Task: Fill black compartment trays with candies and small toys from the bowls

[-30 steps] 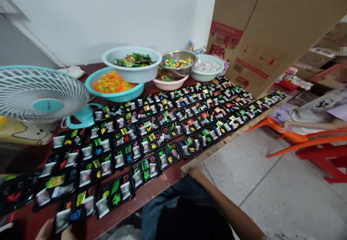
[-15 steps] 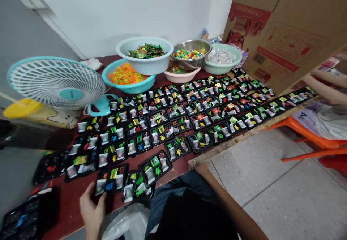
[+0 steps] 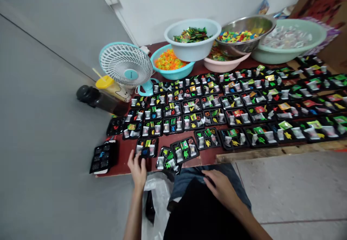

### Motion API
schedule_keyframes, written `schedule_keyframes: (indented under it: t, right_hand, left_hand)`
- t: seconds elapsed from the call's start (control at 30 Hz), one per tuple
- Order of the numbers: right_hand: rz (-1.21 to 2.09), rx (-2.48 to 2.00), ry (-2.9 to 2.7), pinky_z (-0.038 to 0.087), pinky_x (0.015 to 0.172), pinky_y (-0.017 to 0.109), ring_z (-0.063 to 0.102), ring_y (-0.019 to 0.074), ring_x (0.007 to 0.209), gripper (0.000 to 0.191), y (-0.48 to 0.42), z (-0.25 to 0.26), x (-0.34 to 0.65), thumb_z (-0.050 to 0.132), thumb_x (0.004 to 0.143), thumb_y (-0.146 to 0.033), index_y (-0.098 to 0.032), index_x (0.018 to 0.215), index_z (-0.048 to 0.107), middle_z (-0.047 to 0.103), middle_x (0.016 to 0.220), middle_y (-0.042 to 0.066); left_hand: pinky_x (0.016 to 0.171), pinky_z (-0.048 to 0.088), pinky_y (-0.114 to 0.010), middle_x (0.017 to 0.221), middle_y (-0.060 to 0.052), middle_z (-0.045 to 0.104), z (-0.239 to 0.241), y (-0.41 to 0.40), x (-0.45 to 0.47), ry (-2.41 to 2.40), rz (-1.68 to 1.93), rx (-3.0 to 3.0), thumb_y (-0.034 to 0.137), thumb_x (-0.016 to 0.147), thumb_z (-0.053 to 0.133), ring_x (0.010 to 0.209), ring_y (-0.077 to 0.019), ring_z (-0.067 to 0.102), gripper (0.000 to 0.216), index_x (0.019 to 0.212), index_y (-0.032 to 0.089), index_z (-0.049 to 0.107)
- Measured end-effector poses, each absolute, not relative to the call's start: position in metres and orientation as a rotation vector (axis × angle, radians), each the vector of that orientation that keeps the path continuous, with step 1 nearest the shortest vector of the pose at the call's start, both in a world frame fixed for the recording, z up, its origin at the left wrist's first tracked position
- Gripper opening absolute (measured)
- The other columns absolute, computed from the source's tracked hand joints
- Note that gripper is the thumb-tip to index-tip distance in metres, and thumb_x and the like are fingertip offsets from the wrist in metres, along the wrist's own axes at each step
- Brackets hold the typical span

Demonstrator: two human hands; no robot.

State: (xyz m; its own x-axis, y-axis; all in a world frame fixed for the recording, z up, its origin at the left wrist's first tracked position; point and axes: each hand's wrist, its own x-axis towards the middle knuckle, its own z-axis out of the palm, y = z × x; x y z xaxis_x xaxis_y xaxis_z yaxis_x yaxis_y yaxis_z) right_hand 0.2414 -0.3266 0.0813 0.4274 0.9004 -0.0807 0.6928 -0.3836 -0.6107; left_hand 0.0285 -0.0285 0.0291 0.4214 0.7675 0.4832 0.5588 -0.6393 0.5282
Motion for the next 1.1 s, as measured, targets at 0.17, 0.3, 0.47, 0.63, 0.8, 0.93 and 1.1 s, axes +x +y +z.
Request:
schedule_keyframes:
  t: [0.17,0.3,0.47,0.63,0.8,0.93,1.1]
  right_hand:
    - [0.480,-2.190,-1.526,0.044,0.077,0.025,0.062,0.0167,0.090,0.031,-0.262,0.096,0.248,0.038,0.091,-0.021,-0.022,0.115,0.057,0.067,0.099,0.006]
    - [0.522,-2.337,-1.633,0.041,0.066,0.024,0.065,0.0169,0.078,0.022,-0.238,0.100,0.248,0.042,0.090,-0.024,-0.022,0.101,0.061,0.069,0.083,0.004]
    - [0.533,-2.449,-1.629,0.041,0.065,0.024,0.065,0.0171,0.079,0.018,-0.228,0.109,0.249,0.044,0.089,-0.024,-0.021,0.094,0.061,0.068,0.082,0.006]
    - [0.481,-2.478,-1.546,0.042,0.067,0.024,0.065,0.0173,0.081,0.017,-0.216,0.115,0.257,0.044,0.089,-0.024,-0.020,0.091,0.061,0.069,0.085,0.006]
    - [0.475,-2.553,-1.472,0.042,0.066,0.024,0.066,0.0189,0.082,0.016,-0.214,0.114,0.266,0.046,0.087,-0.024,-0.020,0.090,0.062,0.069,0.083,0.007]
    - [0.463,-2.591,-1.419,0.042,0.066,0.025,0.065,0.0196,0.081,0.015,-0.221,0.110,0.272,0.049,0.086,-0.027,-0.021,0.091,0.062,0.069,0.084,0.006]
    - [0.497,-2.656,-1.342,0.040,0.066,0.024,0.065,0.0197,0.082,0.016,-0.228,0.112,0.281,0.050,0.085,-0.027,-0.020,0.093,0.062,0.069,0.085,0.007]
  left_hand:
    - [0.092,0.037,-0.043,0.102,-0.010,0.058,0.027,-0.074,0.021,0.611,1.089,2.811,0.037,0.076,0.063,0.102,-0.0259,0.051,0.031,0.102,0.021,0.060]
    - [0.081,0.041,-0.038,0.085,-0.006,0.059,0.026,-0.103,0.028,0.539,1.056,2.859,0.031,0.069,0.073,0.086,-0.0214,0.053,0.030,0.094,0.020,0.062]
    - [0.079,0.040,-0.036,0.082,-0.005,0.060,0.027,-0.111,0.042,0.570,1.083,2.851,0.018,0.073,0.069,0.082,-0.0190,0.053,0.025,0.097,0.021,0.063]
    - [0.074,0.039,-0.034,0.075,-0.004,0.060,0.025,-0.100,0.052,0.562,1.110,2.858,0.016,0.076,0.065,0.075,-0.0177,0.052,0.024,0.099,0.022,0.065]
    - [0.074,0.037,-0.032,0.078,-0.004,0.061,0.031,-0.091,0.063,0.570,0.936,2.812,0.018,0.081,0.060,0.078,-0.0175,0.051,0.022,0.102,0.020,0.063]
    - [0.072,0.037,-0.030,0.081,-0.004,0.061,0.037,-0.092,0.075,0.665,0.817,2.689,0.023,0.085,0.054,0.079,-0.0173,0.051,0.018,0.100,0.019,0.063]
    - [0.069,0.035,-0.030,0.078,-0.004,0.061,0.037,-0.098,0.089,0.715,0.788,2.657,0.029,0.087,0.051,0.074,-0.0168,0.051,0.021,0.099,0.019,0.065]
